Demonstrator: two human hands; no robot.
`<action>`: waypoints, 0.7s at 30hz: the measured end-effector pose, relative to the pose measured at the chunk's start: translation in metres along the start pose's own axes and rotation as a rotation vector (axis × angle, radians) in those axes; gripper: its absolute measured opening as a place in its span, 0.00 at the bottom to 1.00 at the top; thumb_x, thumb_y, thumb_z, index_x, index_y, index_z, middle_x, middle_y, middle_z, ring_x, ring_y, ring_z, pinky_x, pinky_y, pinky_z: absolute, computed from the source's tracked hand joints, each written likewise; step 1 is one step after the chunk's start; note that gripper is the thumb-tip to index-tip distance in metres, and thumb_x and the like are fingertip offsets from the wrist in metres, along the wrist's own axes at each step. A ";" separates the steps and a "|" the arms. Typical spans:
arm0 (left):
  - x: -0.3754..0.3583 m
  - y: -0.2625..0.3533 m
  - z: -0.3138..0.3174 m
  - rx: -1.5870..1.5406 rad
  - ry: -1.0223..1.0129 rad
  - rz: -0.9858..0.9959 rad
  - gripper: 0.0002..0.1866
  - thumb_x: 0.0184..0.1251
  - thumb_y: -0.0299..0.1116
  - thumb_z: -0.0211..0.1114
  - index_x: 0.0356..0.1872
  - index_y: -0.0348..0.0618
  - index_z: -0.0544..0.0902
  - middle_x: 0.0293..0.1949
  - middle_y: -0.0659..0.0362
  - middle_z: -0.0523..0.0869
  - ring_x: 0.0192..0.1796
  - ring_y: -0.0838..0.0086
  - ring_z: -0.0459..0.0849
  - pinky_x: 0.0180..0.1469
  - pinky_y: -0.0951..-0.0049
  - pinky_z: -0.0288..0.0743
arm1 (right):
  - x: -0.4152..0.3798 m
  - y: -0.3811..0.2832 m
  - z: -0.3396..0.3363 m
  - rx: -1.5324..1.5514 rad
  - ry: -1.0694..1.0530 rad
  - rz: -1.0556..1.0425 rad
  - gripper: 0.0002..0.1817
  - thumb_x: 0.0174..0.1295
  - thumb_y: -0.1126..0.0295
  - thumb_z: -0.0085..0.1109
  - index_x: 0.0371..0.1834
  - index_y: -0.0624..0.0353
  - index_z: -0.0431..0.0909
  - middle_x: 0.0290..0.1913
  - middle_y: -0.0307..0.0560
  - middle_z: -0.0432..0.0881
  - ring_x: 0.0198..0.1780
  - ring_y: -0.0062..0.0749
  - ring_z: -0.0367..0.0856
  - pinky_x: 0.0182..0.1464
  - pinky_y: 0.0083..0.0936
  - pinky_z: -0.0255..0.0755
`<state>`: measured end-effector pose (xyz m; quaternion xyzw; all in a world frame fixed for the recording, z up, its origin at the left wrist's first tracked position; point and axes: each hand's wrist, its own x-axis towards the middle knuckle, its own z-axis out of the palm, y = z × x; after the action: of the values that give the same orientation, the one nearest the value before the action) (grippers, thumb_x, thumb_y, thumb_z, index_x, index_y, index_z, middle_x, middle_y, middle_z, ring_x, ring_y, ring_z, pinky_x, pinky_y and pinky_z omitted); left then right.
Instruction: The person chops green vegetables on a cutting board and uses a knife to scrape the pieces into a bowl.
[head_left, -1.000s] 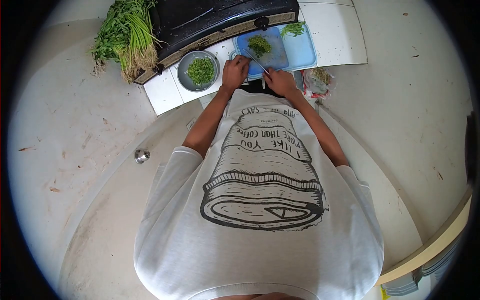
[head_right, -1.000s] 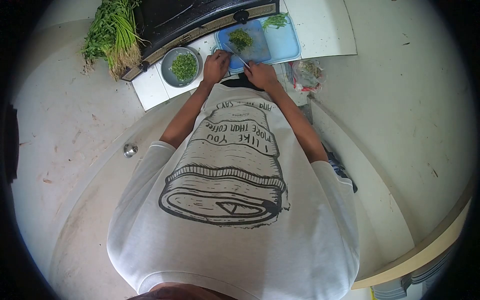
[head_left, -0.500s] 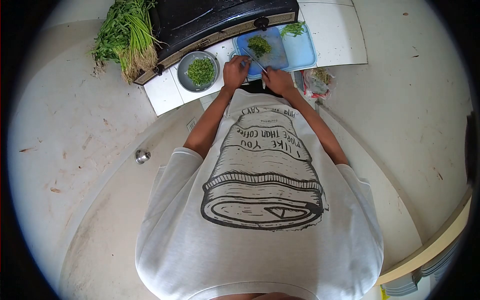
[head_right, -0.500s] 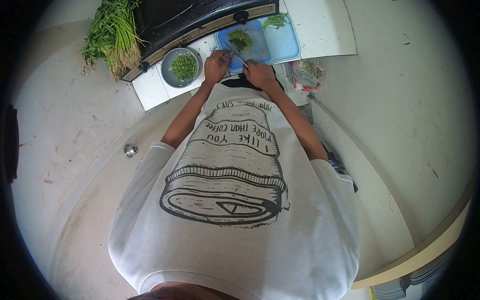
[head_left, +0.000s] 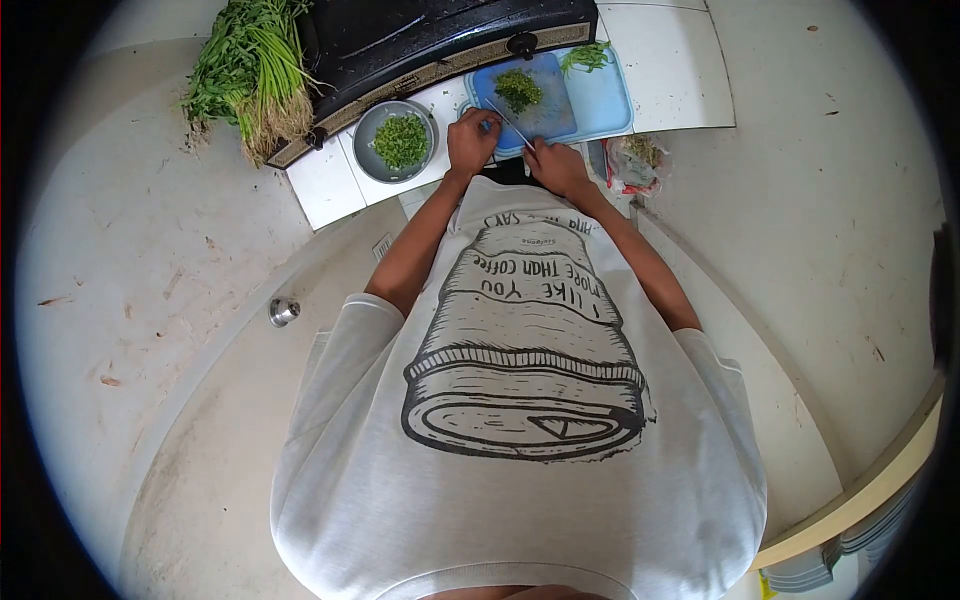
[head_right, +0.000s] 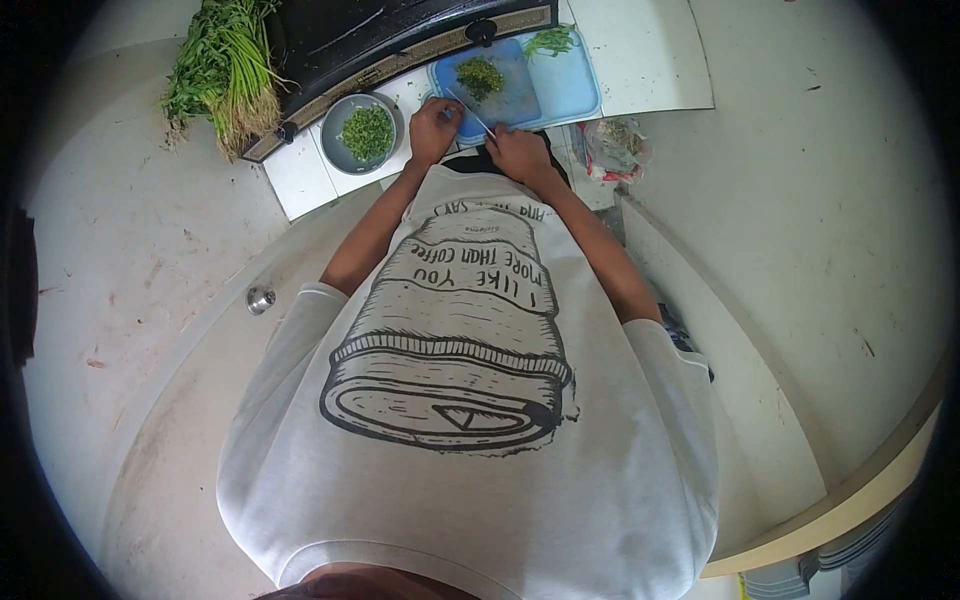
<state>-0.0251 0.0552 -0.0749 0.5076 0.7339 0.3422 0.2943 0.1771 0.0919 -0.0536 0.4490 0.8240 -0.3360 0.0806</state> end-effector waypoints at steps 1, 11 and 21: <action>0.000 0.000 0.000 0.001 0.001 0.000 0.06 0.64 0.28 0.70 0.39 0.43 0.91 0.39 0.56 0.91 0.30 0.67 0.89 0.38 0.68 0.82 | 0.000 0.000 0.001 -0.012 -0.007 -0.007 0.22 0.77 0.50 0.49 0.44 0.61 0.77 0.26 0.64 0.85 0.31 0.64 0.87 0.37 0.56 0.80; 0.000 0.000 0.000 0.008 -0.007 -0.044 0.06 0.63 0.29 0.71 0.40 0.43 0.91 0.38 0.55 0.91 0.31 0.67 0.88 0.39 0.69 0.81 | 0.012 -0.004 0.003 -0.061 -0.015 -0.016 0.21 0.74 0.54 0.53 0.44 0.65 0.77 0.29 0.60 0.88 0.32 0.59 0.89 0.37 0.52 0.84; -0.003 -0.001 0.001 -0.005 0.002 -0.051 0.06 0.65 0.30 0.70 0.39 0.42 0.91 0.36 0.52 0.90 0.32 0.66 0.89 0.40 0.67 0.82 | 0.002 0.000 -0.008 -0.038 -0.032 0.053 0.22 0.76 0.52 0.50 0.46 0.64 0.78 0.29 0.62 0.87 0.33 0.61 0.89 0.38 0.54 0.83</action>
<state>-0.0238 0.0524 -0.0762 0.4877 0.7460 0.3370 0.3034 0.1768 0.0981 -0.0486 0.4636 0.8167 -0.3250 0.1113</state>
